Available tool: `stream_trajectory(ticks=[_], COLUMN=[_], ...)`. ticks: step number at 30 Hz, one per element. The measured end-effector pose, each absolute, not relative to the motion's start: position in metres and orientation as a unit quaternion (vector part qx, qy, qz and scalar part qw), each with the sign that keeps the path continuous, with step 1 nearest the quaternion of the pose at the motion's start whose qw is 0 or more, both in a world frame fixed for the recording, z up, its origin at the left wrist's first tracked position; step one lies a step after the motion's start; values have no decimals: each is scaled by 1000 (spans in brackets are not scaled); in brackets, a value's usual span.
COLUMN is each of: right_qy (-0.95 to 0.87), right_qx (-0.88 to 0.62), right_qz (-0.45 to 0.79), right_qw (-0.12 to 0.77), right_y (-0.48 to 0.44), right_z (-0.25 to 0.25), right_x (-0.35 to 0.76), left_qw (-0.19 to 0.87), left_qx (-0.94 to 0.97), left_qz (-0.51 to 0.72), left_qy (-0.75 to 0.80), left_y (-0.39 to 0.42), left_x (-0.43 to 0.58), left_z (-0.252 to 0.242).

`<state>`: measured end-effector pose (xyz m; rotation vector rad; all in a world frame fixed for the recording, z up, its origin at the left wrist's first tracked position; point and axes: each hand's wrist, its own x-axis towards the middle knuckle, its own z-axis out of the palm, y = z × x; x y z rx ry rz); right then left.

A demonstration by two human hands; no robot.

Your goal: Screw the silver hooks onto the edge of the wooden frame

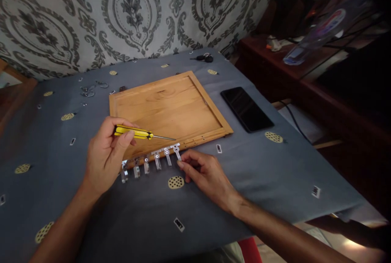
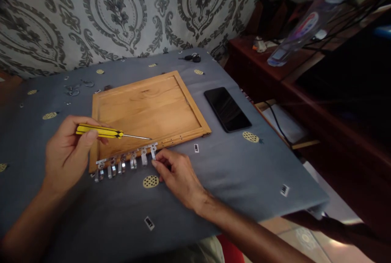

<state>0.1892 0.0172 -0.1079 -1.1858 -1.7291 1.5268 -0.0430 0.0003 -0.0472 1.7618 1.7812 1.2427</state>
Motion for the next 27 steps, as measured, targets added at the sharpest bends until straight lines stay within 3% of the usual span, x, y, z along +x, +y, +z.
stream_trajectory(ticks=[9,18,27], right_qy=[-651,-659,-654], right_qx=[-438,-433,-438], right_qz=[559,551,556], right_qw=[268,273,268], right_y=[17,18,18], right_z=[-107,-109,-108], right_x=[190,189,189], left_qw=[170,64,64], left_qx=[664,722,723], left_qz=[428,371,384], left_qy=[589,581,571], left_y=[-7,-10,-11], left_x=[-33,-34,-29], left_z=[-48,-46,-47])
